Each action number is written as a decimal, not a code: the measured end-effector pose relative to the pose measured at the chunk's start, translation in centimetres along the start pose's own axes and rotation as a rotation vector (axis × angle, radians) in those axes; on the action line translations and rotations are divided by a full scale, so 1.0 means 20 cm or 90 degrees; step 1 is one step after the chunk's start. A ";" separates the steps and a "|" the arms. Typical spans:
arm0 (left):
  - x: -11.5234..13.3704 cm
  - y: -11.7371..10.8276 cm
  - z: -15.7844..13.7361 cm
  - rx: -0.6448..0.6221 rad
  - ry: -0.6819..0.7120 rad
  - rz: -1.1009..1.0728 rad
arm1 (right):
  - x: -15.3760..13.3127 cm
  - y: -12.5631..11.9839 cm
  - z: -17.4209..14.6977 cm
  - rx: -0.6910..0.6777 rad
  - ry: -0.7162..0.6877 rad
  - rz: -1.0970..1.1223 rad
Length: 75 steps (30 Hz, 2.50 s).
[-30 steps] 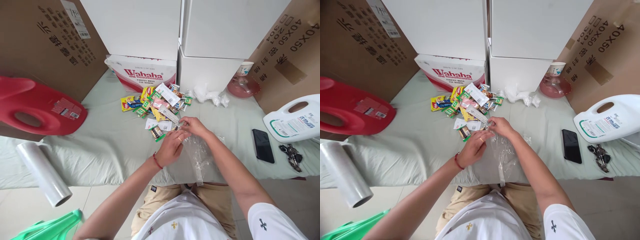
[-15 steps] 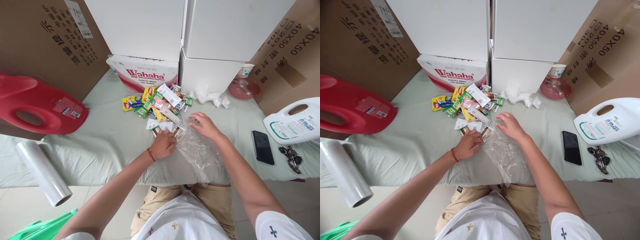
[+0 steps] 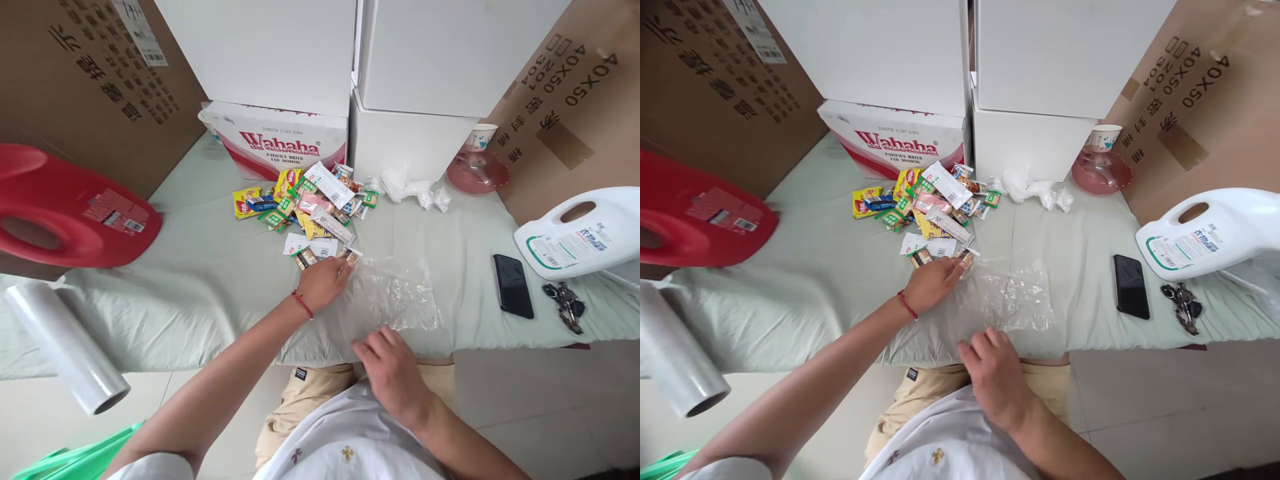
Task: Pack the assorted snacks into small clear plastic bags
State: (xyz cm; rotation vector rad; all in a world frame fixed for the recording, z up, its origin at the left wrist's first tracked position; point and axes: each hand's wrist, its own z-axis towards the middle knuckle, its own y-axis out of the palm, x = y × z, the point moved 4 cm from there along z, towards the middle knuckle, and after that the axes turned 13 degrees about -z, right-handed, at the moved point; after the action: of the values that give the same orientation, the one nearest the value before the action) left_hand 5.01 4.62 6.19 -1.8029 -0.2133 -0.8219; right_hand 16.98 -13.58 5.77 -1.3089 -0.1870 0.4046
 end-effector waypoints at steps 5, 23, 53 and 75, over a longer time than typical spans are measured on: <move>0.12 0.05 -0.06 0.087 0.034 0.138 | -0.14 0.13 0.04 -0.021 -0.096 0.002; -0.05 0.33 -0.18 0.182 0.031 0.109 | 0.46 0.04 -0.53 0.007 0.571 0.279; -0.07 0.31 -0.15 0.166 0.036 0.142 | 0.56 -0.05 0.82 -0.055 0.187 0.055; -0.08 0.31 -0.17 0.194 0.019 0.090 | 0.81 0.12 1.37 -0.051 0.207 -0.137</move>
State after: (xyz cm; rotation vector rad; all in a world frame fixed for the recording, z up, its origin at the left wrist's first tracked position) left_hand 5.60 -0.54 1.00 -1.5005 -0.1799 -0.6757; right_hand 21.52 17.89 9.06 -1.3974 -0.0696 -0.0017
